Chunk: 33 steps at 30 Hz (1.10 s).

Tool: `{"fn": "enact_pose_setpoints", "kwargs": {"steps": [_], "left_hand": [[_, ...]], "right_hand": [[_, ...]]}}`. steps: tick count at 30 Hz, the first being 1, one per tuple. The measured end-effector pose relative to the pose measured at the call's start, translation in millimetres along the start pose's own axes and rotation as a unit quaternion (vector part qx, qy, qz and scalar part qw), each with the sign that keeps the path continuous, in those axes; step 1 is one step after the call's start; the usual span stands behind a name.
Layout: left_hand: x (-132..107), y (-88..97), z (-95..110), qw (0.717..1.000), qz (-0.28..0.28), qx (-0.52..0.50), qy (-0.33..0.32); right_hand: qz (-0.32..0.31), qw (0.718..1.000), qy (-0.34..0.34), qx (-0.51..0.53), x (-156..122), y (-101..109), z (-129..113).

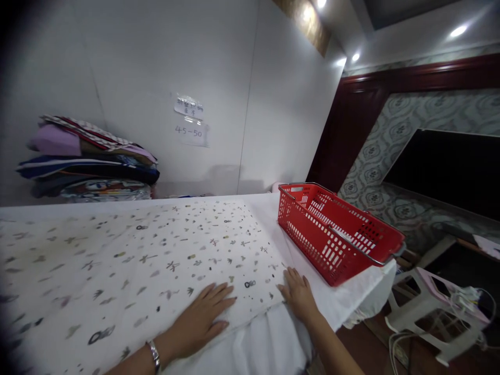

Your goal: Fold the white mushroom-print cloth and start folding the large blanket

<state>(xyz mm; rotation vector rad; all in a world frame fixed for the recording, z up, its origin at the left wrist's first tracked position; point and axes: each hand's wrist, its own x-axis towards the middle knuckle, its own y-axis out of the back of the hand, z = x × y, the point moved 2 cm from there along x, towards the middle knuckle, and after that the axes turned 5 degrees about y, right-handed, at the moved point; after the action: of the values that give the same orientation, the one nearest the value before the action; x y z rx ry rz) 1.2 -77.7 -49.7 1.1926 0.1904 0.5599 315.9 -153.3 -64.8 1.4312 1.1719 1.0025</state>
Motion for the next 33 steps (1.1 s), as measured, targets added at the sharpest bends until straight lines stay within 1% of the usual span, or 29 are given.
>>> {"fn": "enact_pose_setpoints", "kwargs": {"steps": [2, 4, 7, 10, 12, 14, 16, 18, 19, 21, 23, 25, 27, 30, 32, 33], "left_hand": [[1.8, 0.2, 1.1, 1.000, -0.012, 0.006, 0.005], [2.7, 1.2, 3.7, 0.999, -0.027, 0.011, 0.013], [-0.4, 3.4, 9.1, 0.999, -0.037, 0.022, 0.025], [-10.5, 2.2, 13.2, 0.999, -0.027, 0.036, 0.018], [-19.8, -1.8, 13.8, 0.999, -0.012, 0.049, 0.007], [-29.1, -7.9, 12.8, 0.998, 0.010, 0.066, 0.000], [-37.1, -14.7, 11.0, 0.995, 0.038, 0.088, 0.000], [-42.8, -21.0, 9.4, 0.992, 0.065, 0.108, -0.002], [-44.7, -23.8, 8.7, 0.990, 0.077, 0.117, -0.004], [-47.0, -28.0, 7.7, 0.987, 0.094, 0.129, -0.011], [-47.5, -30.4, 6.8, 0.986, 0.101, 0.135, -0.017], [-47.4, -30.7, 6.5, 0.986, 0.096, 0.134, -0.020], [-47.6, -28.6, 7.4, 0.989, 0.085, 0.122, -0.014], [-50.3, -20.7, 13.7, 0.994, 0.057, 0.098, 0.005], [-52.6, -13.6, 21.0, 0.996, 0.033, 0.086, 0.012], [-53.3, -10.2, 24.7, 0.996, 0.024, 0.085, 0.015]], "right_hand": [[0.012, 1.000, -0.024, -0.010, -8.2, 1.5, -0.5], [0.026, 0.999, -0.031, -0.016, -14.0, 3.4, -4.6], [0.045, 0.999, -0.005, -0.004, -19.8, 5.1, -15.0], [0.032, 0.998, 0.030, 0.034, -23.0, 2.8, -22.3], [0.026, 0.997, 0.034, 0.070, -22.4, 0.5, -21.6], [0.055, 0.991, 0.023, 0.117, -18.3, 0.7, -15.9], [0.109, 0.980, 0.012, 0.163, -10.2, 4.5, -7.8], [0.154, 0.970, 0.005, 0.188, 2.0, 11.0, -1.5], [0.166, 0.968, 0.000, 0.189, 9.5, 14.7, -0.1], [0.162, 0.974, -0.012, 0.158, 26.7, 21.7, -2.1], [0.143, 0.983, -0.023, 0.110, 44.9, 27.1, -9.4], [0.126, 0.989, -0.028, 0.075, 61.3, 29.8, -19.4], [0.115, 0.991, -0.027, 0.061, 72.3, 29.7, -28.3], [0.103, 0.993, -0.011, 0.049, 73.7, 24.2, -33.3], [0.100, 0.995, 0.011, 0.022, 68.6, 17.3, -28.7], [0.112, 0.993, 0.024, 0.005, 66.6, 13.4, -24.7]]}}
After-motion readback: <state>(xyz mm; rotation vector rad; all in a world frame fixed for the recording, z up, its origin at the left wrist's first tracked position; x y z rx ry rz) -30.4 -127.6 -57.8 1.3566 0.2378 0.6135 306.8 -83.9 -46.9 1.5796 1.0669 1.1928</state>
